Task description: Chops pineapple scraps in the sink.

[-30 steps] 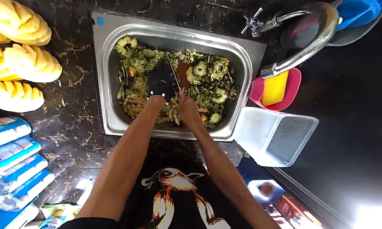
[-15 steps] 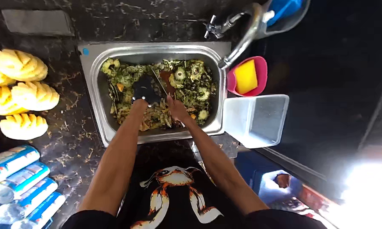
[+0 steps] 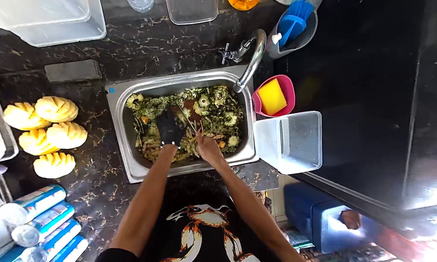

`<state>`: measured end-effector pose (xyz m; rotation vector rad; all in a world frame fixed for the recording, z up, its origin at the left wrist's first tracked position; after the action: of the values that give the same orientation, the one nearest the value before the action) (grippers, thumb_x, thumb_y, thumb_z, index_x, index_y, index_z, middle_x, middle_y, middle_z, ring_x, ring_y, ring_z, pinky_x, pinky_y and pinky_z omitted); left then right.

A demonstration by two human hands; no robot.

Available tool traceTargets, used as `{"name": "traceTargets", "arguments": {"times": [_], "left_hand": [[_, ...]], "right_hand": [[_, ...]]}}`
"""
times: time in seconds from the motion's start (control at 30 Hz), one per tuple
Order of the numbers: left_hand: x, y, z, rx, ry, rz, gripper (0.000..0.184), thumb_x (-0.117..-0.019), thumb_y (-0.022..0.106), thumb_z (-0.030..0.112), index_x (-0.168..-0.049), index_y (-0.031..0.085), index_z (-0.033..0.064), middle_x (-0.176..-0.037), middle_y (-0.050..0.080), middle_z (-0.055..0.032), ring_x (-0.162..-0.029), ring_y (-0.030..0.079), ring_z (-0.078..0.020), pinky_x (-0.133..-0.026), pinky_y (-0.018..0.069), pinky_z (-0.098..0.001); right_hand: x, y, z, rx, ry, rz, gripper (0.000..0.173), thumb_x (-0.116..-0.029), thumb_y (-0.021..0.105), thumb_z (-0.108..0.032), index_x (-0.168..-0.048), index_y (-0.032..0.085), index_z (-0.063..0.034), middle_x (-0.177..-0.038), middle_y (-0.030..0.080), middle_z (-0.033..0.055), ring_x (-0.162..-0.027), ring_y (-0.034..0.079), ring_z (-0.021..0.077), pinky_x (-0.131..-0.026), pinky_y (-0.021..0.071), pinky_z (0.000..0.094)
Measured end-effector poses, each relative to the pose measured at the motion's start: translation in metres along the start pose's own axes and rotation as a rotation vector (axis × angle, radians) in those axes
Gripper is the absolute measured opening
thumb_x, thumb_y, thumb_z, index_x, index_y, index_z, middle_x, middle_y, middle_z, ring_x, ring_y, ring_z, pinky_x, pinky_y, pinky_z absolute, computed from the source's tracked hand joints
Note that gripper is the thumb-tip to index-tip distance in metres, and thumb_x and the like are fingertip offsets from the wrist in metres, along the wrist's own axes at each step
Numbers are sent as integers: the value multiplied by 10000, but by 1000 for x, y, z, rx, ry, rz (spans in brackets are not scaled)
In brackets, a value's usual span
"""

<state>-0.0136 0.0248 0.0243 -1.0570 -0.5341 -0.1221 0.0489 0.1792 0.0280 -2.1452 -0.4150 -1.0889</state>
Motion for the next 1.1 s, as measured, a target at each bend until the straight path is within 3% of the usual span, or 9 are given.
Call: {"name": "traceTargets", "arguments": {"times": [0.2,0.33,0.43,0.53,0.63,0.73,0.83,0.9,1.1], "left_hand": [[-33,24,-23,-169,-27,-156,1285,-511,948,549,-1584,350,174,-1534,362,-305,-1380,378,-536,-979,471,-683],[5,-14,-38,-21,-365,-520,428,-1035,579,202,-1360,540,-76,-1405,536,-323,-1330,511,-466,-1060,409,-628],[11,-26,-29,-75,-425,-608,385,-1079,469,174,-1303,549,-129,-1379,556,-322,-1317,534,-440,-1072,405,-606],[9,-19,3,-174,-143,-9,556,-646,877,106,-1123,656,-75,-1136,651,-311,-1095,623,-485,-915,501,-647],[4,-45,28,-173,-1,-233,969,-740,904,157,-1520,362,-31,-1494,385,-337,-1390,381,-519,-1090,420,-601],[-22,1,-8,-61,169,173,973,-502,933,319,-1336,568,-25,-1331,524,-344,-1248,484,-545,-1011,442,-641],[-34,-24,9,-204,-24,-447,1083,-753,908,347,-1571,272,33,-1589,292,-284,-1450,323,-481,-1136,368,-592],[-53,14,-12,-167,50,-224,1317,-482,994,400,-1568,318,86,-1510,423,-275,-1347,444,-501,-1033,458,-632],[-54,16,-12,-172,22,-187,1169,-512,971,399,-1460,434,-24,-1414,474,-319,-1253,523,-503,-955,517,-621]], "right_hand": [[2,-11,9,110,30,-87,829,-1054,170,-666,-924,680,-26,-913,682,221,-929,689,391,-794,540,605],[9,-13,13,55,-5,-75,780,-1084,196,-603,-876,657,-9,-833,635,193,-839,657,354,-775,519,564],[8,-12,12,58,11,-74,765,-1085,209,-600,-869,653,-15,-822,630,182,-830,655,341,-774,516,550],[4,-10,11,29,5,-56,768,-1082,200,-608,-865,653,-27,-812,627,171,-814,654,329,-763,525,541],[4,-11,12,1,17,-37,792,-1080,170,-613,-868,651,-21,-799,622,180,-794,648,339,-740,517,548],[-3,-13,9,58,46,-58,817,-1066,159,-643,-894,669,-27,-855,656,197,-880,672,355,-794,525,565],[-2,-13,17,46,50,-64,811,-1076,158,-622,-879,655,-12,-835,639,198,-836,661,357,-763,520,561],[-3,-13,22,39,31,-48,805,-1073,163,-628,-865,646,-18,-813,628,194,-815,655,355,-747,520,562],[7,-10,13,12,1,-34,759,-1082,189,-606,-822,624,-40,-754,595,157,-765,639,326,-719,518,534]]}}
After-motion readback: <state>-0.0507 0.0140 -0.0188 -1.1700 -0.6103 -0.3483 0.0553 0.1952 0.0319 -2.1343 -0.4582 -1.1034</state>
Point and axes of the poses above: each hand's wrist, its own x-axis away from the middle knuckle, its own y-axis out of the palm, z = x × y, the point moved 3 cm from there along -x, towards the middle knuckle
